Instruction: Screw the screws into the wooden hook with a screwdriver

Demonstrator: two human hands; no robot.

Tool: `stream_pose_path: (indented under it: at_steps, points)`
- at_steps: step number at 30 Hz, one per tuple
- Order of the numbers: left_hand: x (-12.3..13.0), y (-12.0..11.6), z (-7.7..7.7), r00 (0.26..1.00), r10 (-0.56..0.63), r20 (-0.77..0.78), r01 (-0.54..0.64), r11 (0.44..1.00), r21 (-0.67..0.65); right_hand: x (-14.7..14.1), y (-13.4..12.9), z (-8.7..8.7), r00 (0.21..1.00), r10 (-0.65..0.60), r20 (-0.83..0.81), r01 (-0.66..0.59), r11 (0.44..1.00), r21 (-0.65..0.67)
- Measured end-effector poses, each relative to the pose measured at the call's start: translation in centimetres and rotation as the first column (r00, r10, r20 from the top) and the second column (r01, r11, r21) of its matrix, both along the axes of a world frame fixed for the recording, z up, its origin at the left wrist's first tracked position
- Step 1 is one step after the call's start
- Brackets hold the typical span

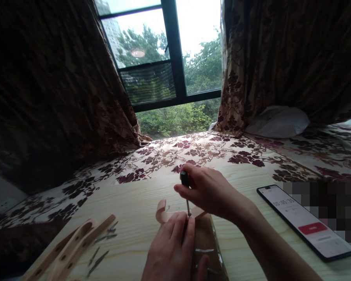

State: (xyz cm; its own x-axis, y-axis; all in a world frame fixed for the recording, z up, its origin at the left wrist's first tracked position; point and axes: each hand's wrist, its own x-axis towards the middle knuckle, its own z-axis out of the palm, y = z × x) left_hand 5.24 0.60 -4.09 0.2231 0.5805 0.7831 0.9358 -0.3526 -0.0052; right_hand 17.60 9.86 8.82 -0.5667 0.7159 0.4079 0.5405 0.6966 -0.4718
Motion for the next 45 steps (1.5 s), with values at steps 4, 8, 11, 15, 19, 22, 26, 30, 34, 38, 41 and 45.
stream_pose_path:
  at_steps: [4,8,11,15,19,22,26,30,34,38,41,45]
  points:
    - [0.1,0.1,0.0,1.000,0.001,0.009,-0.001,1.000,-0.006,0.3,-0.1,0.0,0.996,0.089,-0.013,-0.089,0.995,-0.035]
    - [0.0,0.2,0.0,1.000,-0.010,0.015,0.010,1.000,0.023,0.3,0.1,-0.2,0.998,0.064,-0.019,-0.064,0.998,-0.010]
    - [-0.1,0.4,-0.1,1.000,-0.009,0.008,0.009,0.999,0.044,0.1,0.2,-0.2,0.999,0.027,-0.035,-0.026,0.999,0.019]
    - [0.0,0.7,-0.6,1.000,-0.003,-0.015,0.005,0.997,0.083,-0.1,0.0,0.2,0.999,0.021,-0.043,-0.021,1.000,0.007]
    - [-0.4,0.8,-0.5,0.999,0.016,-0.032,-0.012,0.992,0.125,0.0,-0.2,0.3,0.993,0.099,-0.058,-0.102,0.994,-0.050]
    - [-1.2,0.4,0.3,0.981,-0.023,-0.195,0.031,0.999,0.038,-0.1,0.0,0.0,0.993,0.097,-0.063,-0.101,0.993,-0.062]
    - [-2.0,-0.1,1.1,0.964,0.002,-0.266,-0.009,1.000,-0.025,-0.5,0.3,-0.6,0.997,0.030,-0.075,-0.033,0.998,-0.050]
    - [-1.4,0.2,0.7,0.976,-0.017,-0.217,0.027,0.999,0.043,-0.4,0.0,-0.2,0.998,0.026,-0.057,-0.028,0.999,-0.035]
    - [-0.3,0.5,-0.2,1.000,0.012,-0.018,-0.010,0.994,0.105,-0.2,-0.2,0.2,0.996,0.072,-0.059,-0.076,0.995,-0.065]
    - [0.1,0.5,-0.4,1.000,-0.003,-0.001,0.003,0.998,0.062,-0.4,0.1,-0.2,0.999,0.014,-0.038,-0.015,1.000,-0.019]
    - [0.0,0.4,0.3,1.000,0.006,-0.008,-0.006,0.997,0.079,-0.5,0.4,-0.3,0.998,-0.052,-0.018,0.052,0.999,0.002]
    - [-0.6,-0.3,2.0,0.993,-0.025,-0.119,0.027,0.999,0.018,-0.2,0.2,0.0,1.000,-0.005,-0.017,0.005,1.000,0.008]
